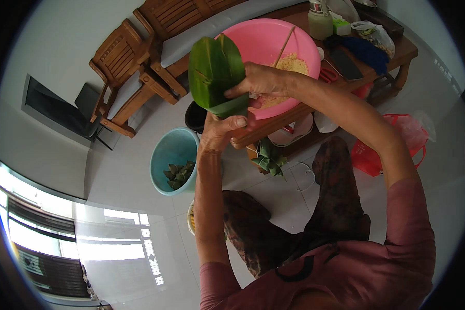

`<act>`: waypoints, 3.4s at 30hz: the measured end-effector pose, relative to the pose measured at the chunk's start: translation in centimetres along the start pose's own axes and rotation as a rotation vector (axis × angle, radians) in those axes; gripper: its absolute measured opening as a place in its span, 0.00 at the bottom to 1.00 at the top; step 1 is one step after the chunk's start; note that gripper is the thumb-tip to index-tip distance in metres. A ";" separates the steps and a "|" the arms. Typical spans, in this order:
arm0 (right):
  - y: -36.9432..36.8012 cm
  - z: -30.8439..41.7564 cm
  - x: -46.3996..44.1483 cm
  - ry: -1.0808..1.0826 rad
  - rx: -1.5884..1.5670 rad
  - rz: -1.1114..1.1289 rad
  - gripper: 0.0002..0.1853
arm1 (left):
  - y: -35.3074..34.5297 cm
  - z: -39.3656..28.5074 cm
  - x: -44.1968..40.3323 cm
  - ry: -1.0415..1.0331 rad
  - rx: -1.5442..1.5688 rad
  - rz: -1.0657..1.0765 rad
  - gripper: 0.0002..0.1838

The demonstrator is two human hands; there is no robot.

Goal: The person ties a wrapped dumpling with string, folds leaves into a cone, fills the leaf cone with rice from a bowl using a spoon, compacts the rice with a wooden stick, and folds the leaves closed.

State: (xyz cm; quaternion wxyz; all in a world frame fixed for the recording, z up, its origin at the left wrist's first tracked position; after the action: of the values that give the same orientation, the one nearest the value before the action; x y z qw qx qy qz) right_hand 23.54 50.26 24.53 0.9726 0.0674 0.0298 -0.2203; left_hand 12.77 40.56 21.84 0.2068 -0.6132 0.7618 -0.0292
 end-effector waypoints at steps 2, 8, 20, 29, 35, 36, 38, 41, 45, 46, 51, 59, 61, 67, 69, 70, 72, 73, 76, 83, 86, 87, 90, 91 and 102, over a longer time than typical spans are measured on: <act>0.9 -0.5 -0.9 0.090 0.026 -0.025 0.18 | 1.0 0.4 -1.5 0.002 -0.194 -0.046 0.21; 9.1 -2.9 -2.3 0.237 0.543 -0.070 0.07 | 4.0 0.8 -5.0 -0.055 -0.256 -0.349 0.10; 15.8 -10.5 -2.3 0.257 1.305 -0.249 0.05 | 5.9 4.8 -5.8 -0.210 -0.275 -0.434 0.09; 10.2 -10.2 -4.0 0.031 1.310 0.187 0.09 | 5.7 4.9 -5.9 -0.199 -0.329 -0.479 0.08; 8.1 -10.5 -3.5 0.006 1.648 0.155 0.07 | 5.5 4.7 -5.9 -0.186 -0.333 -0.506 0.08; 8.1 -10.1 -3.4 0.065 1.646 0.122 0.06 | 5.6 4.7 -5.9 -0.188 -0.342 -0.510 0.08; 7.9 -9.2 -2.8 0.178 1.635 0.058 0.05 | 5.5 4.8 -5.9 -0.194 -0.344 -0.510 0.07; 9.0 -6.1 -2.7 0.146 1.638 0.098 0.05 | 5.5 4.9 -6.0 -0.201 -0.332 -0.510 0.07; 13.9 -4.0 -2.2 0.258 1.784 -0.107 0.02 | 6.0 5.2 -5.9 -0.184 -0.337 -0.528 0.09; 15.1 -3.8 -2.3 0.221 1.871 -0.170 0.02 | 6.0 5.2 -6.0 -0.186 -0.341 -0.525 0.09; 18.8 -5.4 -1.8 0.196 2.054 -0.239 0.03 | 5.2 5.1 -6.1 -0.214 -0.451 -0.526 0.06; 14.9 -3.4 1.5 0.054 1.966 0.068 0.02 | 4.4 4.8 -5.9 -0.155 -0.422 -0.543 0.10; 16.4 -2.1 0.7 0.049 2.090 -0.057 0.03 | 4.2 4.9 -5.8 -0.156 -0.407 -0.536 0.10; 13.8 -2.4 2.7 -0.029 1.997 0.109 0.02 | 3.2 4.4 -5.9 -0.144 -0.422 -0.575 0.09; 11.1 -1.8 3.7 -0.145 1.910 0.158 0.02 | 3.6 4.7 -6.0 -0.166 -0.463 -0.555 0.09; 10.3 -1.5 4.0 -0.135 1.885 0.187 0.02 | 3.8 4.8 -6.2 -0.187 -0.482 -0.541 0.08; 9.5 -0.8 3.5 -0.207 1.828 0.224 0.04 | 4.8 5.5 -6.1 -0.191 -0.415 -0.555 0.10; 9.7 -0.9 3.1 -0.163 1.849 0.169 0.05 | 5.1 5.7 -6.0 -0.195 -0.383 -0.563 0.10; 10.7 -2.0 1.2 -0.016 1.838 0.027 0.06 | 5.3 5.5 -6.0 -0.266 -0.226 -0.526 0.15; 9.4 -9.0 -5.6 0.282 1.727 -0.068 0.02 | 5.7 6.0 -5.7 -0.303 -0.326 -0.519 0.18; 9.5 -8.4 -4.4 0.370 1.727 0.118 0.02 | 5.3 5.9 -5.7 -0.272 -0.261 -0.512 0.18; 9.7 -7.7 -3.3 0.397 1.730 0.195 0.02 | 5.5 5.9 -5.6 -0.257 -0.279 -0.512 0.18; 11.4 -5.4 0.0 0.344 1.589 0.190 0.05 | 5.4 5.8 -6.0 -0.220 -0.335 -0.497 0.15; 12.2 -4.4 0.6 0.253 1.605 0.124 0.05 | 5.2 5.7 -6.3 -0.212 -0.354 -0.491 0.14; 12.6 -6.0 0.1 -0.304 1.400 0.242 0.13 | 4.3 4.4 -7.2 -0.006 -0.449 -0.424 0.12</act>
State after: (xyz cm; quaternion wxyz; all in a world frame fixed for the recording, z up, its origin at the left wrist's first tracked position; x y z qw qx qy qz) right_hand 28.91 62.38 20.03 0.7123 0.6457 -0.2614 -0.0854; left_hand 11.54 49.31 18.57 0.0575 -0.7890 0.6036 0.0990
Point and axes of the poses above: each hand's wrist, its own x-axis away from the middle knuckle, its own y-axis out of the back of the hand, z = x × y, the point moved 2 cm from there along -x, towards the middle knuckle, and after that the axes turned 4 degrees about x, right-handed, at the moved point
